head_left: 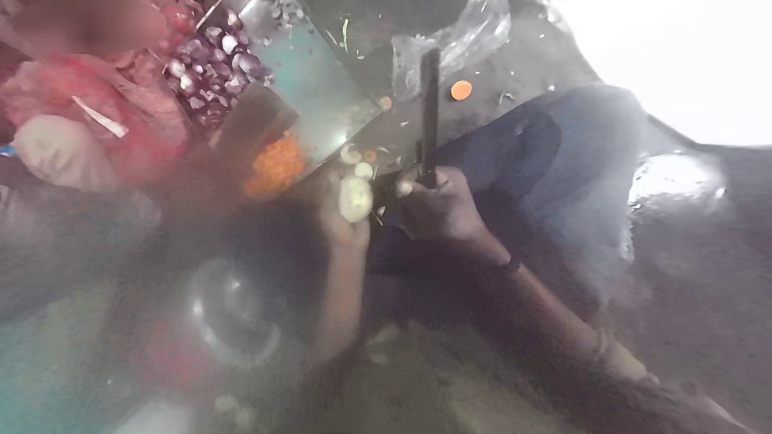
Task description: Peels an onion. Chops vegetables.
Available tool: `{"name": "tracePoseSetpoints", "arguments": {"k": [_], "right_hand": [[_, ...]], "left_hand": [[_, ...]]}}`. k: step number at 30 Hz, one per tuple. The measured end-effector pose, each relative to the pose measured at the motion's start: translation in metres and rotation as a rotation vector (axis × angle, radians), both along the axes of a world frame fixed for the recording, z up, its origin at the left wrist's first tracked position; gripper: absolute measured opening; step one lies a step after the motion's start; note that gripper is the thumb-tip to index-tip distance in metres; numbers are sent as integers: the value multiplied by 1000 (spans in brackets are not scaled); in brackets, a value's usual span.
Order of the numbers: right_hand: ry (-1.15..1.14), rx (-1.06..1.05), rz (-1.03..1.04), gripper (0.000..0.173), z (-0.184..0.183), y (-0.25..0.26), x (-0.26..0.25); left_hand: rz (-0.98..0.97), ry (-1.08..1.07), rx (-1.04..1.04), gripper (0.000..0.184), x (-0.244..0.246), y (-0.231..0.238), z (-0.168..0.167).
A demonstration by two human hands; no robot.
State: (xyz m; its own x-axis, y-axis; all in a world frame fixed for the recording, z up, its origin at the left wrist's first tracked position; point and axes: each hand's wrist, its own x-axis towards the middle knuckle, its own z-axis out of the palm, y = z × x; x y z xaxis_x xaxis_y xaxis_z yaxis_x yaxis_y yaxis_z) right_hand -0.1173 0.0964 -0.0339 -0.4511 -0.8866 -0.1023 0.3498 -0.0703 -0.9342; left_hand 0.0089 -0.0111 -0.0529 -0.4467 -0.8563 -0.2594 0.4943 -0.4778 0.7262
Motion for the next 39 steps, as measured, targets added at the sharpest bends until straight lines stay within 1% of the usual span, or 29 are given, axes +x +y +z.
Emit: {"name": "tracePoseSetpoints", "arguments": {"k": [1,2,3,4,5,6,7,8,9,12,14,16,18,19,21,23,24,25,26,27,28,29,30,31,32,34,35,37,39], "right_hand": [[11,79,-68,20,1,0,-1],[83,167,-134,19,2,-1,-3],[187,246,-194,14,1,-2,-4],[308,302,-231,13,-1,-3,-5],[425,332,-240,26,-3,-4,-6],[507,364,-226,42,-4,-7,-7],[555,392,-199,54,-6,-9,-7],[576,411,-167,59,-8,-10,-7],[589,419,-135,59,-10,-12,-6],[593,481,-79,53,-11,-15,-3],[551,522,-87,51,-8,-19,-2],[493,477,-97,48,-12,-21,-2],[415,395,-87,48,-16,-24,-2],[366,370,-77,48,-14,-27,-2],[314,351,-59,44,0,-36,-3],[323,334,-40,33,23,-48,-5],[322,298,-36,35,32,-56,-6],[282,242,-18,42,37,-65,-8],[212,192,19,44,36,-74,-9],[141,200,49,36,27,-77,-4],[92,275,69,26,15,-78,7],[82,374,120,25,0,-77,20],[75,469,174,28,-13,-72,33],[70,519,185,27,-22,-70,42],[56,507,173,24,-27,-72,46],[99,477,134,23,-16,-73,51],[140,450,117,21,-7,-85,49],[228,411,136,21,7,-119,33],[214,400,241,29,4,-146,21]], "left_hand": [[25,-31,30,26,-2,1,2],[39,-61,59,28,-4,2,4],[54,-84,86,29,-5,1,5],[63,-105,97,29,-5,2,4],[75,-132,95,28,-5,2,4],[94,-163,98,27,-6,1,5],[117,-185,104,26,-6,1,7],[133,-213,101,25,-6,0,10],[133,-237,91,25,-5,-1,14],[111,-240,35,24,5,-9,26],[67,-245,-45,34,15,-19,34],[21,-261,-137,41,27,-34,40],[-29,-356,-234,44,42,-55,51],[-57,-433,-292,42,50,-69,59],[-89,-579,-428,41,62,-108,73],[-148,-738,-568,45,72,-158,79],[-175,-794,-612,47,74,-184,79],[-189,-811,-618,48,73,-208,79],[-178,-801,-593,48,71,-231,75],[-173,-778,-528,47,69,-249,66],[-179,-757,-456,45,67,-266,55],[-175,-729,-390,43,65,-284,41],[-180,-729,-352,41,63,-299,26],[-174,-749,-338,41,62,-315,11],[-171,-775,-326,40,65,-326,-2],[-196,-831,-288,39,71,-323,-25],[-196,-863,-287,39,72,-324,-30],[-195,-960,-356,39,70,-331,-29],[-221,-1172,-532,40,71,-333,-24]]}}
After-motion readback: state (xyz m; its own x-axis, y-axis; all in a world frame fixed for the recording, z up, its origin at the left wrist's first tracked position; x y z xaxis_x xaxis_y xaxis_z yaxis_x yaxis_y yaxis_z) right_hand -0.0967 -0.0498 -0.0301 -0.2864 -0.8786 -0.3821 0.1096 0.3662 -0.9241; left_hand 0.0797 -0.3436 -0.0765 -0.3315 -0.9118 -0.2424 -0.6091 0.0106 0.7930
